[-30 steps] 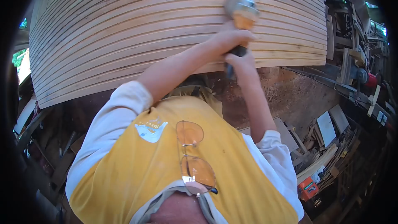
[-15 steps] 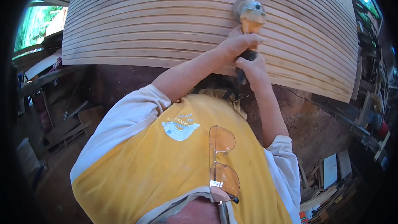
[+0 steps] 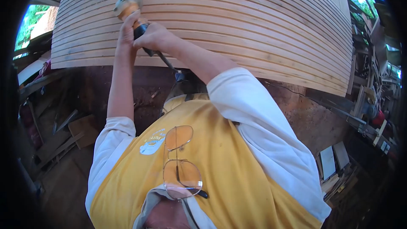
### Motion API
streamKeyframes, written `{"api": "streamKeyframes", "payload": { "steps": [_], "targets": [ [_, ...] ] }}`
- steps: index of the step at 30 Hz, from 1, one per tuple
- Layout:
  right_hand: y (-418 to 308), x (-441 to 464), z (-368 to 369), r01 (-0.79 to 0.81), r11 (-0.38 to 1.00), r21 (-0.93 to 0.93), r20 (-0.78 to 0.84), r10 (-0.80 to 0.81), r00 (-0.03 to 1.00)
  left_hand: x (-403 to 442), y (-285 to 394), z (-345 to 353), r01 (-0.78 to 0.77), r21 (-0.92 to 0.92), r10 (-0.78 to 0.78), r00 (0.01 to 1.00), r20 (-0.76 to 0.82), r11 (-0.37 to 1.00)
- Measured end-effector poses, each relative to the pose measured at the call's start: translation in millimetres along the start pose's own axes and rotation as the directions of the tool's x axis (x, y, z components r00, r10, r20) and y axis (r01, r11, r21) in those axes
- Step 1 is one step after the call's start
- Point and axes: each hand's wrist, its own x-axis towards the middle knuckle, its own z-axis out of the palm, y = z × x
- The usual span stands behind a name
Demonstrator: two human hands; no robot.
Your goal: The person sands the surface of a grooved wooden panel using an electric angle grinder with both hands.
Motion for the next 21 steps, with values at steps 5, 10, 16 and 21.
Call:
{"api": "streamKeyframes", "payload": {
  "steps": [5, 10, 16, 21],
  "targets": [
    [55.5, -55.7, -33.7, 0.037, 0.996, 0.078, -0.144, -0.026, 0.989, -14.5, -66.8, 58.0, 0.067, 0.075, -0.074, 0.992, 0.1, 0.995],
    [151.9, -194.1, -140.8, 0.032, 0.922, 0.385, -0.367, 0.121, 0.922, -68.6, -174.9, 226.3, 0.114, 0.166, -0.169, 0.912, 0.374, 0.98],
    [239.2, -329.0, -249.0, 0.016, 0.858, 0.513, -0.617, 0.356, 0.701, -84.0, -327.3, 400.1, 0.03, 0.453, -0.343, 0.697, 0.63, 0.891],
    [234.6, -335.2, -233.5, 0.059, 0.828, 0.557, -0.653, 0.393, 0.647, -94.6, -323.7, 397.8, -0.053, 0.531, -0.355, 0.687, 0.634, 0.846]
  ]
}}
